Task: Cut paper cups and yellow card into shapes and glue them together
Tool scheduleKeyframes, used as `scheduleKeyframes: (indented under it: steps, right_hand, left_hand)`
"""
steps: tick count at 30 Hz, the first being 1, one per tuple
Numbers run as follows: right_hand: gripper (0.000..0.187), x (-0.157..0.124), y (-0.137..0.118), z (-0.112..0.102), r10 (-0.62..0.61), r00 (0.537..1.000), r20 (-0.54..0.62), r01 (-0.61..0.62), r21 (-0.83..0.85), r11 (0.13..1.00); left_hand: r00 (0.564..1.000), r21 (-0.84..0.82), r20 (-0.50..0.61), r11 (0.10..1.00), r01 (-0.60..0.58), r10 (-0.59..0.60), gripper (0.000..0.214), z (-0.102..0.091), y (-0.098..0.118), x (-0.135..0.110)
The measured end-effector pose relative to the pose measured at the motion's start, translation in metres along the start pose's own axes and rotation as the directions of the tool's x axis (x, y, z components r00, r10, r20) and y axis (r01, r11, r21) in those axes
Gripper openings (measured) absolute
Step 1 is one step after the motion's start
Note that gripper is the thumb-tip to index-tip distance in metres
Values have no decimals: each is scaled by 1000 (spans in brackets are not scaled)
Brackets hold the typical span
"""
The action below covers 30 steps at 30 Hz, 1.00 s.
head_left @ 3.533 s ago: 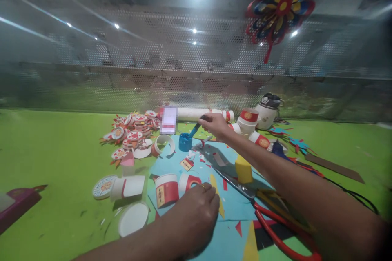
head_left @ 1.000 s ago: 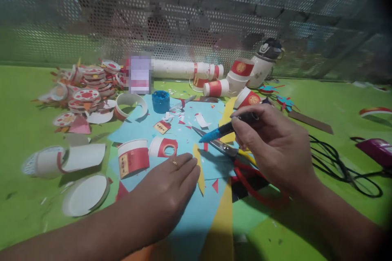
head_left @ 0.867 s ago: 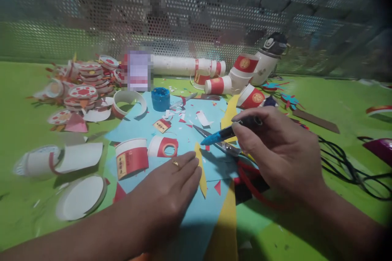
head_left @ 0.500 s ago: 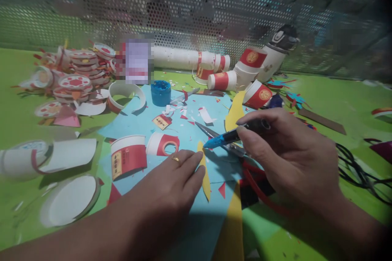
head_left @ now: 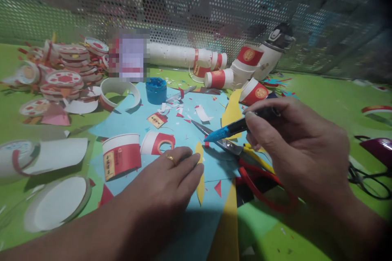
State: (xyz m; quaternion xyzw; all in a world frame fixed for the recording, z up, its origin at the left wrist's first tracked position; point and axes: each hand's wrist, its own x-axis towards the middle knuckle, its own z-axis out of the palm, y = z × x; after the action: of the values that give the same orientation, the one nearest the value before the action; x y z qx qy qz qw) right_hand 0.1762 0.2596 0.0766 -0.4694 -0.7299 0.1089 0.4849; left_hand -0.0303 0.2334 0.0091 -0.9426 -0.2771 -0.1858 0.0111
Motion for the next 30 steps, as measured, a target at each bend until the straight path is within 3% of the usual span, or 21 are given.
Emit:
scheduleKeyframes:
  steps: [5, 8, 11, 13, 16, 19, 26, 30]
  right_hand:
    - [2, 0, -2, -7, 17, 999, -36, -16, 35, 999]
    - [2, 1, -3, -10, 9, 999, -34, -8, 37, 999]
    - [6, 3, -4, -10, 27, 1000, 8, -28, 65, 997]
    - [9, 3, -6, -9, 50, 998, 38, -53, 84, 995]
    - [9, -2, -10, -10, 59, 996, 66, -63, 63, 996]
    - [7, -12, -13, -13, 62, 994, 87, -65, 31, 997]
    - [5, -29, -14, -15, -26, 999, 27, 28, -74, 997]
    - [5, -29, -14, -10, -66, 997, 43, 70, -108, 992]
  left_hand:
    - [999, -2, -13, 1000, 31, -31, 34, -8, 19, 5]
    - [999, 87, -41, 996, 21, -18, 34, -12, 33, 9]
    - [1000, 180, 8, 983, -26, 25, 37, -10, 43, 7]
    - [998, 212, -64, 977, 30, -17, 37, -6, 47, 3]
    - [991, 187, -122, 980, 68, -45, 35, 3, 49, -2]
    - [993, 178, -115, 984, 26, -5, 35, 6, 49, -4]
    - [988, 104, -157, 994, 19, -3, 37, -2, 46, 3]
    - [994, 68, -113, 998, -4, 12, 34, -9, 43, 9]
